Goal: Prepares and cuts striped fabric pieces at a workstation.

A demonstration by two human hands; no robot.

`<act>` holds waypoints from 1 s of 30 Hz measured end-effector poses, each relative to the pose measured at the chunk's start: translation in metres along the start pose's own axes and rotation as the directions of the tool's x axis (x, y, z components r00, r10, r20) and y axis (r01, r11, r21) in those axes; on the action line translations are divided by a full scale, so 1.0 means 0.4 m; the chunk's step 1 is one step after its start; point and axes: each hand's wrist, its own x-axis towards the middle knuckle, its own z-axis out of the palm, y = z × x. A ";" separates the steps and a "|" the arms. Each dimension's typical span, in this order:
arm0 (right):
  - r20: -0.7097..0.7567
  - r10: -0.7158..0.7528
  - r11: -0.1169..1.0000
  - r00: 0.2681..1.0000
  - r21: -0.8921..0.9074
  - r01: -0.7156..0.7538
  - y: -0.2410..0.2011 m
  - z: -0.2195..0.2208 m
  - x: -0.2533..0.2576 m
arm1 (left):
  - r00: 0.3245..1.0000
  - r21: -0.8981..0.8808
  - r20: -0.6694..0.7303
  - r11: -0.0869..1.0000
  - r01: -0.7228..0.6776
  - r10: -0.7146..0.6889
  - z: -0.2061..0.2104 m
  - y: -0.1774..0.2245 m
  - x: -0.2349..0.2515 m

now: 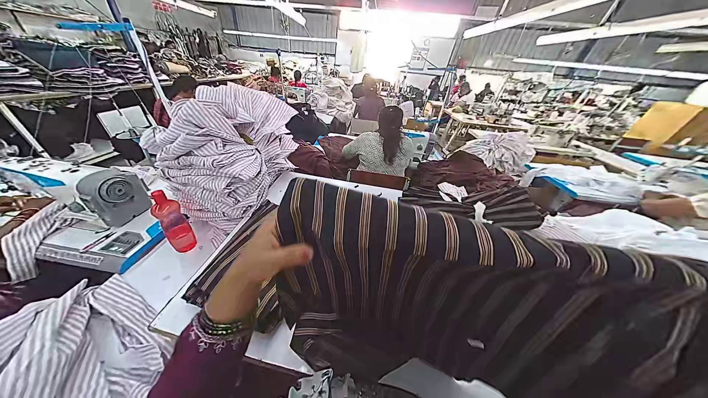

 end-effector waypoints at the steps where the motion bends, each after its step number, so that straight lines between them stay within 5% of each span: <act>1: -0.075 -0.030 0.999 0.997 -0.032 0.028 0.012 0.022 0.011 | 0.989 0.185 -0.112 0.976 0.112 -0.092 -0.006 0.016 0.040; 3: -0.111 -0.012 0.992 0.994 -0.129 -0.003 0.077 -0.007 0.053 | 0.943 0.393 -0.234 0.864 0.315 -0.238 -0.035 -0.003 0.133; 5: -0.242 0.038 0.943 0.970 -0.313 -0.115 0.149 -0.009 0.101 | 0.890 0.408 -0.291 0.796 0.447 -0.351 -0.060 -0.066 0.228; 7: -0.340 0.039 0.921 0.940 -0.352 -0.165 0.190 0.006 0.142 | 0.867 0.360 -0.328 0.799 0.482 -0.375 -0.071 -0.115 0.303; 9: -0.324 -0.088 0.941 0.942 -0.337 -0.028 0.171 0.020 0.156 | 0.868 0.317 -0.373 0.835 0.451 -0.327 -0.065 -0.111 0.366; 12: -0.114 -0.348 0.888 0.931 -0.360 0.288 0.120 0.015 0.100 | 0.836 0.270 -0.486 0.865 0.422 -0.256 -0.054 -0.078 0.422; 16: 0.314 -0.304 0.664 0.900 -0.608 0.436 0.089 0.098 -0.064 | 0.806 0.473 -0.518 0.690 0.548 -0.285 -0.115 -0.151 0.422; 18: 0.573 -0.228 0.729 0.787 -0.436 0.528 0.164 0.192 -0.110 | 0.764 0.580 -0.521 0.499 0.644 -0.380 -0.170 -0.237 0.386; 20: 0.736 -0.026 0.855 0.677 -0.335 0.397 0.281 0.280 -0.176 | 0.713 0.611 -0.542 0.374 0.698 -0.444 -0.196 -0.337 0.331; 23: 0.878 0.409 0.903 0.248 -0.429 0.031 0.406 0.339 -0.221 | 0.712 0.698 -0.414 0.304 0.648 -0.568 -0.125 -0.459 0.246; 24: 0.856 0.468 0.880 0.222 -0.473 -0.030 0.433 0.343 -0.223 | 0.709 0.731 -0.350 0.294 0.615 -0.613 -0.077 -0.492 0.214; 28: 0.545 0.720 0.669 0.428 -0.710 -0.220 0.483 0.280 -0.156 | 0.623 0.889 -0.082 0.225 0.398 -0.778 0.106 -0.579 0.050; 30: 0.340 0.791 0.564 0.509 -0.728 -0.391 0.529 0.205 -0.123 | 0.517 0.941 -0.017 0.161 0.297 -0.856 0.166 -0.590 -0.021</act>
